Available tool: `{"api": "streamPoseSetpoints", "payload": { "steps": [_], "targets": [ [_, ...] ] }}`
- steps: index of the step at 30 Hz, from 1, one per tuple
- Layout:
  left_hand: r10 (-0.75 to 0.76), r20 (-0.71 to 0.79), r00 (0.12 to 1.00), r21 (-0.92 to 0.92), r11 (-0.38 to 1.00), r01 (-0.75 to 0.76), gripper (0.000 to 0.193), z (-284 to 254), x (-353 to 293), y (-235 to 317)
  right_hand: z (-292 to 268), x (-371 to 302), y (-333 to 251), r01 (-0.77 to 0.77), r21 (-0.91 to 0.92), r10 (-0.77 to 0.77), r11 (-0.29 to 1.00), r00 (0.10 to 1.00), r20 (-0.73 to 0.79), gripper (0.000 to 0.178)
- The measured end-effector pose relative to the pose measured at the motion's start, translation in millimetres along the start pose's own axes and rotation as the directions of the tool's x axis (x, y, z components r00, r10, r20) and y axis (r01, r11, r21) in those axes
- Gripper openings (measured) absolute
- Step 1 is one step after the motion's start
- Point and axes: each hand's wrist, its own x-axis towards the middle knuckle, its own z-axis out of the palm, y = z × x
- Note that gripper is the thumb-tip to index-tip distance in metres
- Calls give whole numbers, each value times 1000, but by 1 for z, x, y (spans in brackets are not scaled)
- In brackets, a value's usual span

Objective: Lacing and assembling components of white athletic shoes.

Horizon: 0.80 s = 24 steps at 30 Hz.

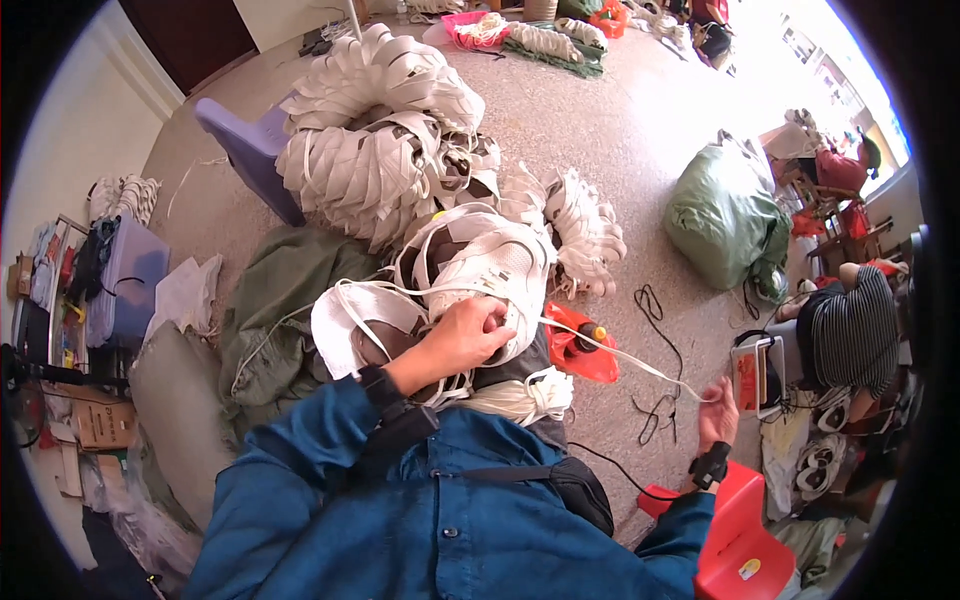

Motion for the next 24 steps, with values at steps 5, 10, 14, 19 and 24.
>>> {"api": "streamPoseSetpoints", "payload": {
  "steps": [5,10,14,19,24],
  "targets": [
    [-193,-7,981,-135,972,190,27,8,2,1,220,-68,125,-141,-515,335,845,890,308,39],
    [6,-170,985,8,1000,-4,30,17,0,-7,291,-77,201,-28,-758,517,651,748,417,16],
    [-36,-141,989,-46,999,29,30,16,0,-7,295,-57,213,54,-811,528,583,733,429,13],
    [-19,-180,983,-50,999,10,33,16,4,-9,311,-44,208,300,-898,576,321,691,436,11],
    [72,-216,974,3,997,-73,34,24,5,-15,324,-38,208,880,-415,414,-232,476,776,12]
  ]
}}
